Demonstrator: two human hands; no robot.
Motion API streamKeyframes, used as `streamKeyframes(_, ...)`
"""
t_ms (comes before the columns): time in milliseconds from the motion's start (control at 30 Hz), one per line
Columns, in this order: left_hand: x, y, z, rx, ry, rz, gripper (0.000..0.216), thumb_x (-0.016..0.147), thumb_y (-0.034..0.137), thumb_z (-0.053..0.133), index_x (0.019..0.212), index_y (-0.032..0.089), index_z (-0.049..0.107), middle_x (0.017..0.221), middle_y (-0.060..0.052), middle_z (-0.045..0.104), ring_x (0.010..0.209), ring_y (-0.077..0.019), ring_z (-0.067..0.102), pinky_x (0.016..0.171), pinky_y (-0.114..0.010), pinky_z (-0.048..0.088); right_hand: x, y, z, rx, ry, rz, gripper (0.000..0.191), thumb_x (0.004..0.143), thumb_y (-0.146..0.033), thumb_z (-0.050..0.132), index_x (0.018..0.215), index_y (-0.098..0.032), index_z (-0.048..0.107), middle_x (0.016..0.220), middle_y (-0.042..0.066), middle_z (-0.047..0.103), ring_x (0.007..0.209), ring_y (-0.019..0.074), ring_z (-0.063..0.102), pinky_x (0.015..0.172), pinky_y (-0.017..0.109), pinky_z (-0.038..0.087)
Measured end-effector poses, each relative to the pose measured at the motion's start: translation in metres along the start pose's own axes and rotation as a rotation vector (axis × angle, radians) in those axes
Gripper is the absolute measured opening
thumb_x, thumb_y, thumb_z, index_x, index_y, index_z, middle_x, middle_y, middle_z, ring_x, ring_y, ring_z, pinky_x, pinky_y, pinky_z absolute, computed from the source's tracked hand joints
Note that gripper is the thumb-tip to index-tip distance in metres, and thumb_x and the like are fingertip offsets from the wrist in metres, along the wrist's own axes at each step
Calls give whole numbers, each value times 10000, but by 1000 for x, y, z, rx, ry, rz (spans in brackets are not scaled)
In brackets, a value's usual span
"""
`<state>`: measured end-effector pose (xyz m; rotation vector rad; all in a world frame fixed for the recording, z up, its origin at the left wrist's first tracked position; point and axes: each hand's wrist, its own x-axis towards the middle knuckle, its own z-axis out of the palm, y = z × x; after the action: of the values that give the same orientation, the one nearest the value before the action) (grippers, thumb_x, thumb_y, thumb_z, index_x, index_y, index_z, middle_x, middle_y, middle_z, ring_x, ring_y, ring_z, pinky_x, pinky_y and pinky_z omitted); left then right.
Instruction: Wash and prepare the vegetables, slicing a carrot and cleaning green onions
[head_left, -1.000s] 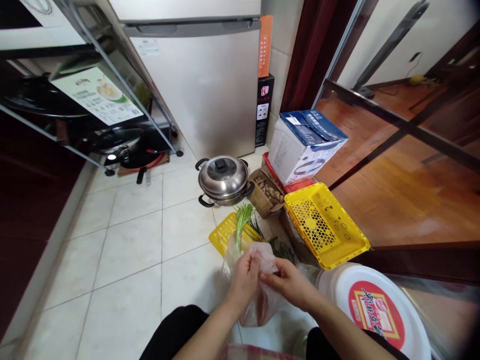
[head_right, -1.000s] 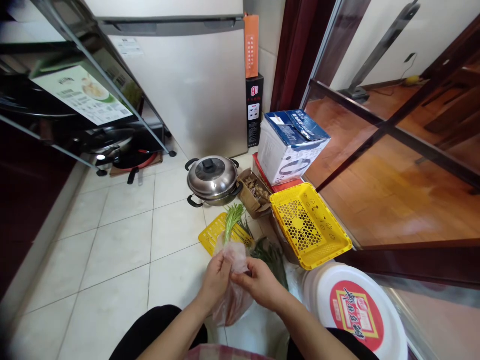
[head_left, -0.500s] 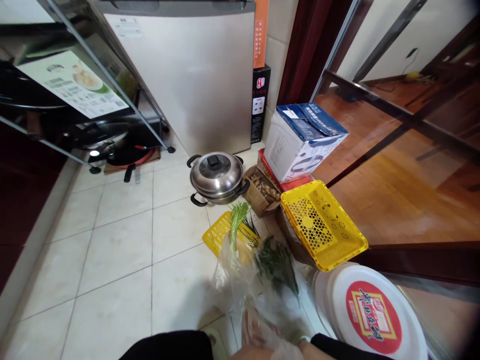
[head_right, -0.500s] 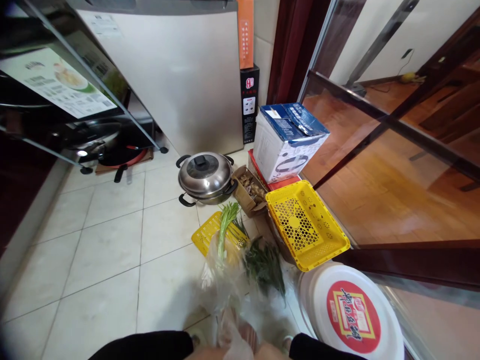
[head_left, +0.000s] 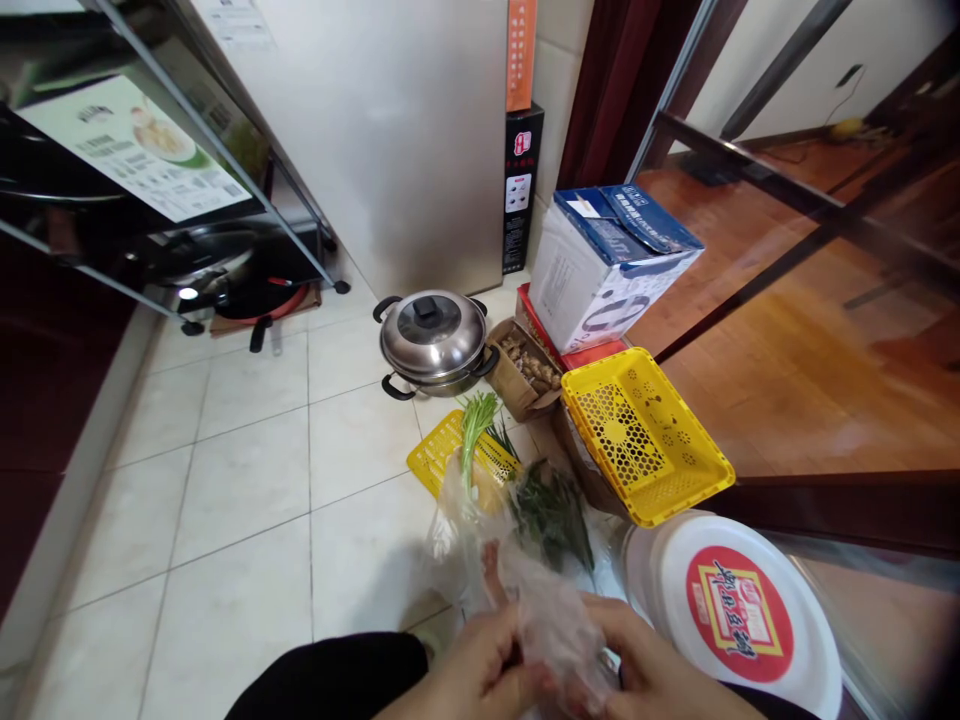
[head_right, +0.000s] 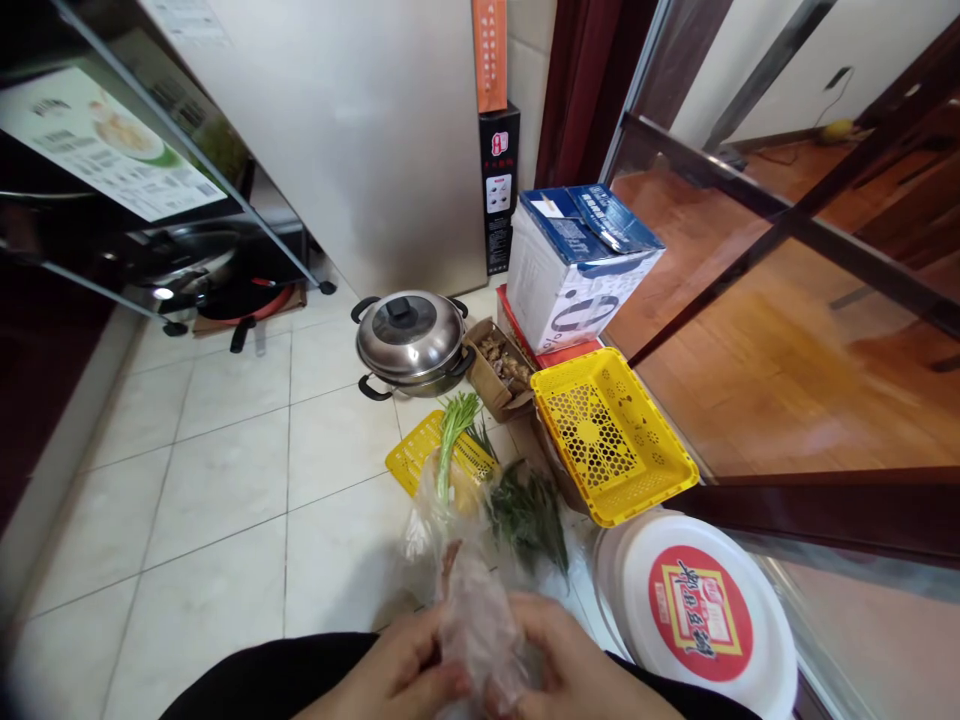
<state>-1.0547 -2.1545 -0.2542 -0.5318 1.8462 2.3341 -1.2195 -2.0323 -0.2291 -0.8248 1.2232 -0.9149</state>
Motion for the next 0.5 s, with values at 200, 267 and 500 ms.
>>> streamKeyframes(200, 11, -24, 27, -40, 359, -7, 349, 831, 447, 504, 1039, 181, 593, 978, -86, 652, 891, -208, 581, 804, -299, 436, 21, 27, 18, 221, 80, 29, 667, 624, -600, 683, 1129, -182, 555, 963, 59, 625, 922, 233, 568, 807, 332, 460)
streamKeyframes(267, 12, -27, 37, -126, 506, -38, 372, 813, 466, 526, 1058, 192, 583, 1047, -95, 636, 976, -228, 562, 863, -320, 416, 23, 35, 21, 210, 100, 9, 589, 660, -577, 669, 1087, -184, 567, 943, 57, 628, 927, 234, 562, 837, 342, 449)
streamKeyframes(500, 10, -23, 46, -531, 330, -131, 478, 728, 540, 616, 1043, 183, 575, 909, -68, 640, 880, -204, 581, 804, -321, 433, 9, 29, 25, 217, 32, -16, 450, 736, -509, 631, 1036, -182, 557, 952, 60, 594, 880, 199, 553, 816, 314, 448)
